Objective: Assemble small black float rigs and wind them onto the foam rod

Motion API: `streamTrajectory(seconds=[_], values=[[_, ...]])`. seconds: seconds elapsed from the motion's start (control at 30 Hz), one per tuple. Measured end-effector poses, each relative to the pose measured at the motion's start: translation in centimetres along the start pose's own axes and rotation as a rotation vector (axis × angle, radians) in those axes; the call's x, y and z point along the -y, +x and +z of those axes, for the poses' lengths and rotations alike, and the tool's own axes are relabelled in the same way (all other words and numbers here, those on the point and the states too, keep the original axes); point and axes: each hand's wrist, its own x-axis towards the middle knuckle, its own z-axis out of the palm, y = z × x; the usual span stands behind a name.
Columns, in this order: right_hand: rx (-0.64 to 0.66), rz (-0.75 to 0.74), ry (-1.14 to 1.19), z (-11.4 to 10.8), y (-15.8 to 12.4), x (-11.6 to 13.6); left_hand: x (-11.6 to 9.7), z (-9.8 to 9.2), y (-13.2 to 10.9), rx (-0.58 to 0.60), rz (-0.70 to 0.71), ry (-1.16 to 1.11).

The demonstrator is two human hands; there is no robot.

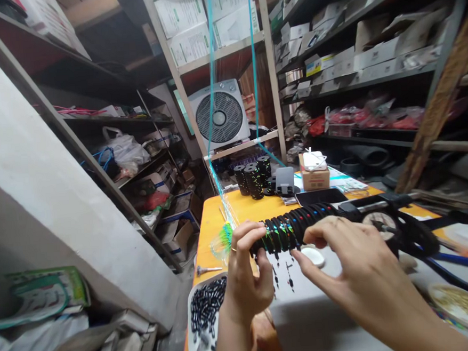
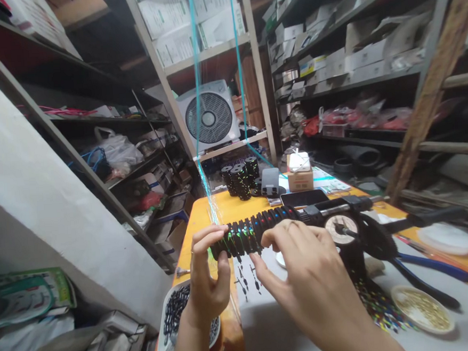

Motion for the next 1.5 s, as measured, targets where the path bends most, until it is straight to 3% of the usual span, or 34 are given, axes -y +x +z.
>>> streamTrajectory(seconds=[0.17, 0.33, 0.47, 0.73, 0.9, 1.03, 1.13, 1.33, 1.5], values=[[-0.077, -0.057, 0.020, 0.3, 0.5, -0.1, 0.3, 0.0, -0.2, 0.018, -0.048, -0.072], [0.015, -0.151, 0.083, 0.5, 2.2, -1.3, 0.7, 0.2, -0.8, 0.004, -0.170, -0.140], [0.008, -0.175, 0.136, 0.8, 3.1, -1.5, 1.0, 0.3, -1.4, 0.008, -0.225, -0.169], [-0.054, -0.214, 0.131, 1.0, 2.2, -1.5, 1.2, 0.4, -1.5, -0.024, -0.279, -0.190], [-0.055, -0.175, 0.043, 0.5, 2.0, -3.2, 0.5, 1.2, -1.1, -0.081, -0.407, -0.168], [0.036, -0.203, -0.059, 1.4, 2.8, -5.4, -0.2, 1.3, -0.5, -0.103, -0.528, -0.108], [0.138, -0.233, -0.089, 2.4, 3.3, -6.8, -0.5, 0.3, 0.6, -0.024, -0.477, -0.052], [0.347, -0.143, -0.120, 2.6, 4.1, -8.1, -1.1, -1.7, 5.3, 0.365, -0.307, -0.003], [0.460, -0.053, -0.076, 2.5, 5.3, -7.9, -1.0, -1.6, 7.1, 0.475, -0.315, -0.009]])
